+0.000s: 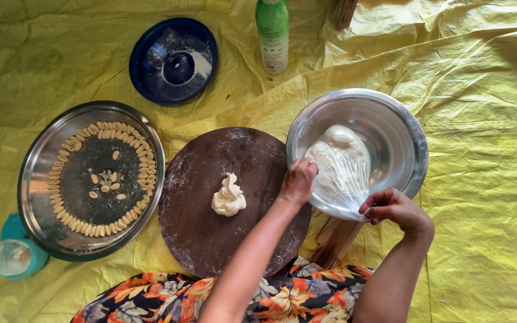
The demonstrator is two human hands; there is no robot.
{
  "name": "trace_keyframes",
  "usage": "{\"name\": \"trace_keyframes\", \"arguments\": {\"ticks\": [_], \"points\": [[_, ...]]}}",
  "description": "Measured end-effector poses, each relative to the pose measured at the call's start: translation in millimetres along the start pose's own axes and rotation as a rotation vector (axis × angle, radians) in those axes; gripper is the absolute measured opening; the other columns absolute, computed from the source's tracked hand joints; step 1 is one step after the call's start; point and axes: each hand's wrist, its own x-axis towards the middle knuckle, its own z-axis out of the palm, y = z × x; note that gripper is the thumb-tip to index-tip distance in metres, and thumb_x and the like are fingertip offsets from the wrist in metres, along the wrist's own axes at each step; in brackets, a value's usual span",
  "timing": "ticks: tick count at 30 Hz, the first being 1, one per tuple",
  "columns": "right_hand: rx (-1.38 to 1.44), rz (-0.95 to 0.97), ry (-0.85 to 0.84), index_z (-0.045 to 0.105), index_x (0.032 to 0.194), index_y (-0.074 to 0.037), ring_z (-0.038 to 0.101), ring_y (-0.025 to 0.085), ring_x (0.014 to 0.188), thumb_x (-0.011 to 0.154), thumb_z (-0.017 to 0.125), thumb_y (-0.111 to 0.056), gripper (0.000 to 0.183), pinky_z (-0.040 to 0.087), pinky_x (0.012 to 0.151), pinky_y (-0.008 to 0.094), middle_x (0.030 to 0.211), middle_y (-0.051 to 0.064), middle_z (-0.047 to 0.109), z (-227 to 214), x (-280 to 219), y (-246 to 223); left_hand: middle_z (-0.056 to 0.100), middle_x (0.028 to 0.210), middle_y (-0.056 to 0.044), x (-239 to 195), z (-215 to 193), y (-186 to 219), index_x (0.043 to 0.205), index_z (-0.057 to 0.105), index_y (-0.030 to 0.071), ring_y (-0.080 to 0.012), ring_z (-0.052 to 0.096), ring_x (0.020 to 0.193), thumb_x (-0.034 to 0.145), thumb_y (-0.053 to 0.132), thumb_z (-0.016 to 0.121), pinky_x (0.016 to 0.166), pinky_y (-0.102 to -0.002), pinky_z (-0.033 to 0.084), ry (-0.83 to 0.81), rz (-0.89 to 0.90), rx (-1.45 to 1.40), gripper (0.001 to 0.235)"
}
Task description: The person kneads a large ball of dough in a metal bowl, then portions it into small pieces on a wooden board. They roll each piece into a small ball and arrange them in a circular pattern on a large metal tray.
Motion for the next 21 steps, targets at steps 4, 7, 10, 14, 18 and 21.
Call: {"name": "trace_keyframes", "arguments": {"ticks": [4, 7, 10, 14, 18, 21], "points": [[-0.103, 0.149, 0.184, 0.081, 0.099, -0.001, 0.072, 0.017, 0.082, 0.078, 0.08, -0.003, 0.021, 0.058, 0.071, 0.03, 0.09, 0.009, 0.079, 2, -4, -7, 0.072, 0.104, -0.015, -13, -43, -38, 0.088, 0.073, 0.003, -0.0311, 0.069, 0.104, 0.069, -0.016, 0.071, 0.098, -0.041, 0.059, -0.263, 0.241, -0.037, 0.027], [-0.259, 0.081, 0.245, 0.083, 0.104, -0.005, 0.073, 0.018, 0.095, 0.078, 0.081, -0.003, 0.026, 0.06, 0.081, 0.03, 0.109, 0.006, 0.076, 16, -14, -25, 0.072, 0.107, -0.015, -14, -75, -44, 0.093, 0.075, 0.008, -0.0322, 0.067, 0.11, 0.074, -0.006, 0.075, 0.1, -0.044, 0.056, -0.45, 0.072, 0.083, 0.023], [-0.476, -0.033, 0.381, 0.083, 0.11, -0.013, 0.072, 0.02, 0.105, 0.079, 0.076, -0.002, 0.033, 0.061, 0.091, 0.03, 0.122, 0.004, 0.07, 35, -26, -52, 0.064, 0.12, -0.018, -10, -85, -22, 0.096, 0.073, 0.005, -0.0322, 0.06, 0.11, 0.066, -0.003, 0.08, 0.094, -0.044, 0.052, -0.349, 0.028, 0.194, 0.032], [-0.418, -0.248, 0.223, 0.081, 0.113, -0.014, 0.073, 0.019, 0.105, 0.085, 0.07, -0.005, 0.032, 0.062, 0.088, 0.035, 0.118, 0.007, 0.076, 58, -24, -71, 0.07, 0.112, -0.015, -4, -59, 17, 0.094, 0.074, 0.007, -0.0316, 0.061, 0.118, 0.071, -0.005, 0.072, 0.097, -0.04, 0.052, -0.207, 0.198, 0.1, 0.027], [-0.612, -0.038, 0.04, 0.075, 0.124, -0.017, 0.074, 0.017, 0.106, 0.086, 0.072, -0.009, 0.04, 0.058, 0.094, 0.034, 0.12, 0.006, 0.08, 69, 15, -53, 0.069, 0.111, -0.013, -6, -24, 24, 0.097, 0.073, 0.005, -0.0282, 0.062, 0.114, 0.078, 0.008, 0.074, 0.099, -0.043, 0.051, -0.501, 0.188, 0.163, 0.02], [-0.647, 0.031, 0.038, 0.072, 0.129, -0.014, 0.075, 0.021, 0.106, 0.086, 0.073, -0.012, 0.043, 0.057, 0.094, 0.035, 0.12, 0.009, 0.08, 63, 47, -26, 0.073, 0.112, -0.015, 0, -5, 21, 0.097, 0.076, 0.007, -0.0276, 0.069, 0.112, 0.085, 0.011, 0.068, 0.098, -0.041, 0.055, -0.543, 0.115, 0.214, 0.015]]}}
